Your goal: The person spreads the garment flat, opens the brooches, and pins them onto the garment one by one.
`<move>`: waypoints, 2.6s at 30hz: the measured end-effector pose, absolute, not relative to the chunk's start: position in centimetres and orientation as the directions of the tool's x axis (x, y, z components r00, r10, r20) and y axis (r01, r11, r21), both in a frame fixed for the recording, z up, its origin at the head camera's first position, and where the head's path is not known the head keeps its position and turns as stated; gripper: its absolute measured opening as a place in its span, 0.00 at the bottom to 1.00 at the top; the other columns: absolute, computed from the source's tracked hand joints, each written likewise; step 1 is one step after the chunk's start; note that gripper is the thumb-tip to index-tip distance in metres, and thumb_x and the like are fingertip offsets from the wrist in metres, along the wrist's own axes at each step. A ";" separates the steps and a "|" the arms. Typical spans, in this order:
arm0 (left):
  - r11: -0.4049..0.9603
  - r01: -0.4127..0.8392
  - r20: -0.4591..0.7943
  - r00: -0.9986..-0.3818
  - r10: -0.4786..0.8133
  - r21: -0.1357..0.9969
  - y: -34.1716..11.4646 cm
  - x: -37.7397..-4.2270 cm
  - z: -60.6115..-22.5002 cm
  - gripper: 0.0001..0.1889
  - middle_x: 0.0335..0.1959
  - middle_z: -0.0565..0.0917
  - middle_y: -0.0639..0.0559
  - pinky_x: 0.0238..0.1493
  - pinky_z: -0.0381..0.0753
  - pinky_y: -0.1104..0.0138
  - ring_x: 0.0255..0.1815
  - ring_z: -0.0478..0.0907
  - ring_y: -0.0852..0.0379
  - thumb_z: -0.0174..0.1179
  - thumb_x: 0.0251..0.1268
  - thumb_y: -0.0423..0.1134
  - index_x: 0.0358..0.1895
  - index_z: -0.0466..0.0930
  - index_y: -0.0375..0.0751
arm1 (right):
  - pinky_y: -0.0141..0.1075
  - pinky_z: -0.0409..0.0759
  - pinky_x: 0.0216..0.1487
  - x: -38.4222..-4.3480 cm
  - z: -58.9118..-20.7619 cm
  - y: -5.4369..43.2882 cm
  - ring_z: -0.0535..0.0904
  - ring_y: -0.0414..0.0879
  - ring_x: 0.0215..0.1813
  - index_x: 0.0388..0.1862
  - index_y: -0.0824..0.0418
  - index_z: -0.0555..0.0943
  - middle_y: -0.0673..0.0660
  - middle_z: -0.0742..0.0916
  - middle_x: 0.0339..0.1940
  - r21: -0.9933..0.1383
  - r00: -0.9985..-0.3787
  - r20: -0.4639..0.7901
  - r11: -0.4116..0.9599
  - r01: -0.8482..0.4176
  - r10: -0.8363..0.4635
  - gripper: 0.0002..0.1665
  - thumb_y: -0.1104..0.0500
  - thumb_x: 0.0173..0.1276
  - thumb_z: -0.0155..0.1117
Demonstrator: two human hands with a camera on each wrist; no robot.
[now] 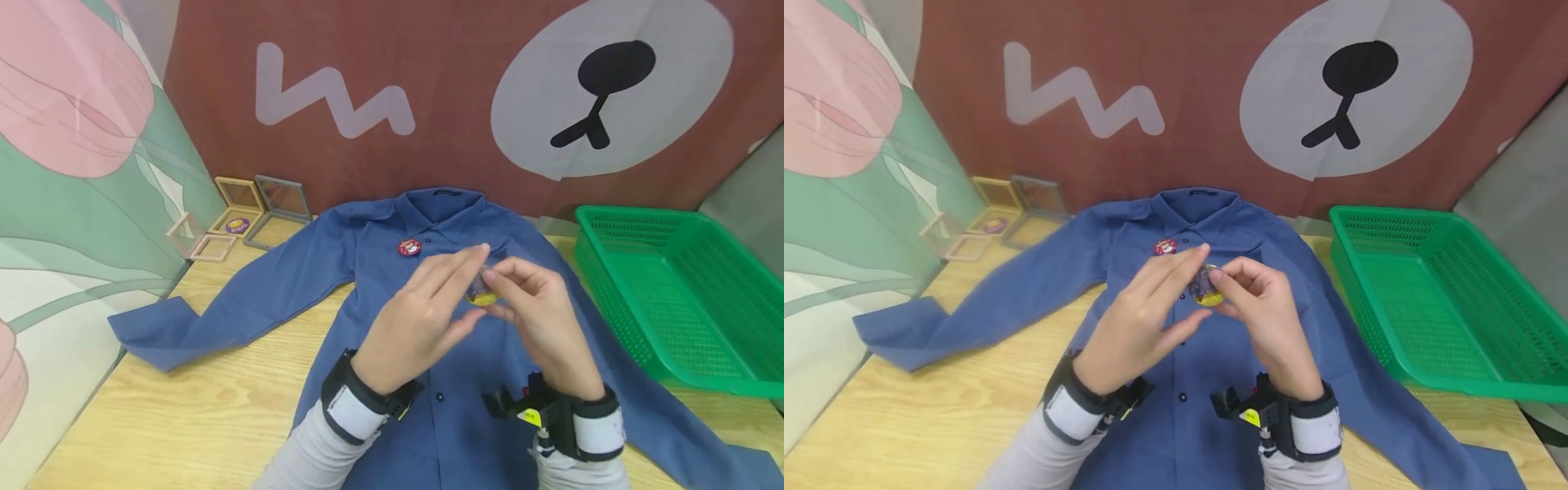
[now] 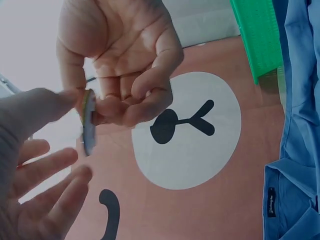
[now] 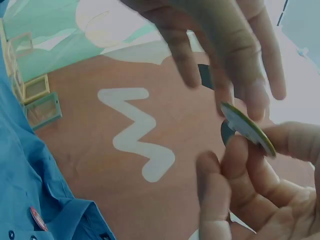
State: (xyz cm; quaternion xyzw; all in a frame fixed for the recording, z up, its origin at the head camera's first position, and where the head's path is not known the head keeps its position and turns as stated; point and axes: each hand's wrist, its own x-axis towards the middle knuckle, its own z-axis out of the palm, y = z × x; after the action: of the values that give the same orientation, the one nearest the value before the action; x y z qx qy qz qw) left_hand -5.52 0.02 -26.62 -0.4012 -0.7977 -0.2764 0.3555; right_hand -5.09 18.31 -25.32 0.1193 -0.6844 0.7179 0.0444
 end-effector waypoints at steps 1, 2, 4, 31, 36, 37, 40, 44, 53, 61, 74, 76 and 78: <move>0.536 0.829 0.802 -0.424 0.420 0.158 0.0 -5.5 -26.6 0.29 0.60 0.81 0.48 0.62 0.76 0.73 0.60 0.77 0.55 0.69 0.62 0.40 0.66 0.74 0.38 | 0.33 0.86 0.34 -5.1 -25.3 18.2 0.85 0.39 0.35 0.31 0.58 0.84 0.49 0.88 0.30 -0.970 -0.969 0.235 -0.074 -0.230 -0.070 0.11 0.66 0.73 0.59; 0.548 0.821 0.813 -0.425 0.398 0.161 0.0 -5.4 -26.6 0.26 0.57 0.82 0.48 0.60 0.78 0.73 0.57 0.77 0.55 0.69 0.62 0.40 0.63 0.76 0.39 | 0.33 0.86 0.34 -5.1 -25.3 18.1 0.85 0.39 0.34 0.30 0.58 0.83 0.49 0.88 0.30 -0.969 -0.971 0.235 -0.080 -0.232 -0.042 0.11 0.66 0.73 0.59; 0.570 0.804 0.831 -0.428 0.355 0.171 0.0 -5.2 -26.6 0.19 0.49 0.83 0.50 0.53 0.80 0.74 0.50 0.78 0.56 0.69 0.62 0.40 0.55 0.81 0.40 | 0.33 0.85 0.33 -5.1 -25.2 18.0 0.83 0.40 0.33 0.28 0.59 0.83 0.49 0.87 0.30 -0.967 -0.971 0.238 -0.088 -0.238 0.015 0.11 0.66 0.73 0.60; 0.702 0.703 0.883 -0.252 0.396 -0.115 1.3 -5.6 -27.8 0.04 0.28 0.81 0.54 0.30 0.75 0.79 0.30 0.72 0.61 0.62 0.59 0.31 0.29 0.78 0.41 | 0.32 0.85 0.32 -4.3 -24.9 16.0 0.83 0.42 0.32 0.28 0.68 0.80 0.54 0.86 0.31 -0.938 -0.931 0.343 -0.013 -0.348 0.125 0.08 0.69 0.69 0.63; 0.685 0.725 0.907 -0.240 0.347 -0.070 1.2 -5.9 -28.0 0.03 0.27 0.81 0.54 0.30 0.76 0.78 0.29 0.73 0.61 0.62 0.56 0.30 0.28 0.77 0.40 | 0.34 0.87 0.42 -4.2 -25.0 16.3 0.84 0.44 0.41 0.33 0.65 0.83 0.54 0.87 0.38 -0.946 -0.944 0.319 -0.029 -0.322 0.077 0.10 0.63 0.74 0.59; 0.677 0.735 0.913 -0.247 0.326 -0.043 1.1 -5.9 -28.0 0.04 0.27 0.81 0.53 0.30 0.77 0.78 0.29 0.73 0.61 0.62 0.55 0.29 0.28 0.77 0.40 | 0.35 0.87 0.45 -4.3 -25.1 16.4 0.85 0.45 0.43 0.33 0.64 0.83 0.54 0.87 0.38 -0.949 -0.949 0.310 -0.039 -0.313 0.064 0.11 0.62 0.75 0.58; 0.647 0.761 0.925 -0.278 0.261 0.046 1.1 -6.2 -28.1 0.05 0.26 0.80 0.52 0.31 0.77 0.77 0.28 0.73 0.60 0.63 0.54 0.29 0.28 0.77 0.39 | 0.36 0.85 0.48 -4.8 -25.5 16.8 0.84 0.44 0.46 0.35 0.60 0.82 0.51 0.87 0.39 -0.959 -0.962 0.273 -0.071 -0.274 0.024 0.11 0.59 0.77 0.56; 0.612 0.781 0.929 -0.309 0.203 0.126 1.0 -6.4 -28.1 0.05 0.25 0.80 0.51 0.30 0.76 0.77 0.27 0.73 0.60 0.65 0.53 0.28 0.29 0.77 0.38 | 0.35 0.84 0.48 -5.7 -26.2 17.1 0.84 0.41 0.48 0.42 0.57 0.82 0.47 0.88 0.41 -0.979 -0.977 0.204 -0.044 -0.201 -0.056 0.06 0.60 0.76 0.58; 0.542 0.811 0.926 -0.349 0.146 0.220 0.8 -6.5 -27.9 0.06 0.24 0.81 0.51 0.29 0.76 0.77 0.26 0.74 0.60 0.65 0.53 0.27 0.29 0.78 0.38 | 0.33 0.82 0.46 -6.6 -27.1 17.0 0.83 0.43 0.49 0.45 0.54 0.84 0.48 0.86 0.44 -0.977 -0.962 0.185 -0.140 -0.159 -0.200 0.10 0.61 0.77 0.55; 0.495 0.818 0.904 -0.405 0.136 0.292 0.7 -6.5 -28.0 0.06 0.25 0.79 0.51 0.30 0.76 0.75 0.27 0.74 0.60 0.66 0.57 0.30 0.30 0.77 0.38 | 0.30 0.80 0.40 -6.4 -27.2 16.6 0.81 0.40 0.42 0.42 0.54 0.83 0.47 0.86 0.39 -0.956 -0.951 0.251 -0.200 -0.215 -0.180 0.10 0.64 0.77 0.54; 0.438 0.802 0.859 -0.499 0.116 0.407 -0.7 -6.7 -27.3 0.06 0.24 0.79 0.52 0.28 0.71 0.75 0.27 0.73 0.59 0.58 0.66 0.36 0.31 0.79 0.39 | 0.32 0.82 0.42 -6.3 -27.0 16.5 0.81 0.38 0.40 0.40 0.56 0.83 0.47 0.86 0.38 -0.957 -0.947 0.282 -0.119 -0.266 -0.150 0.10 0.68 0.74 0.57; 0.458 0.794 0.853 -0.505 0.134 0.399 -0.9 -6.8 -27.2 0.07 0.21 0.78 0.54 0.27 0.70 0.75 0.25 0.72 0.61 0.59 0.66 0.36 0.29 0.79 0.40 | 0.32 0.82 0.42 -6.3 -27.0 16.4 0.81 0.38 0.40 0.40 0.56 0.83 0.47 0.86 0.38 -0.959 -0.948 0.280 -0.097 -0.268 -0.149 0.10 0.67 0.74 0.57; 0.466 0.792 0.849 -0.508 0.146 0.394 -1.0 -6.8 -27.2 0.08 0.20 0.77 0.54 0.25 0.68 0.75 0.24 0.70 0.62 0.60 0.66 0.36 0.28 0.79 0.40 | 0.32 0.82 0.43 -6.4 -27.1 16.3 0.81 0.38 0.39 0.41 0.55 0.83 0.46 0.86 0.38 -0.961 -0.949 0.274 -0.089 -0.262 -0.156 0.10 0.67 0.74 0.57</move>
State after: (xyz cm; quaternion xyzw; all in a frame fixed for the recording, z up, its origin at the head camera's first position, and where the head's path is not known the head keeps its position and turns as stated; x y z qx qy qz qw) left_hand -6.84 -1.04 -27.20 -0.3076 -0.7628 -0.4150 0.3891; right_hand -6.37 16.35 -27.12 0.1553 -0.6739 0.7214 0.0368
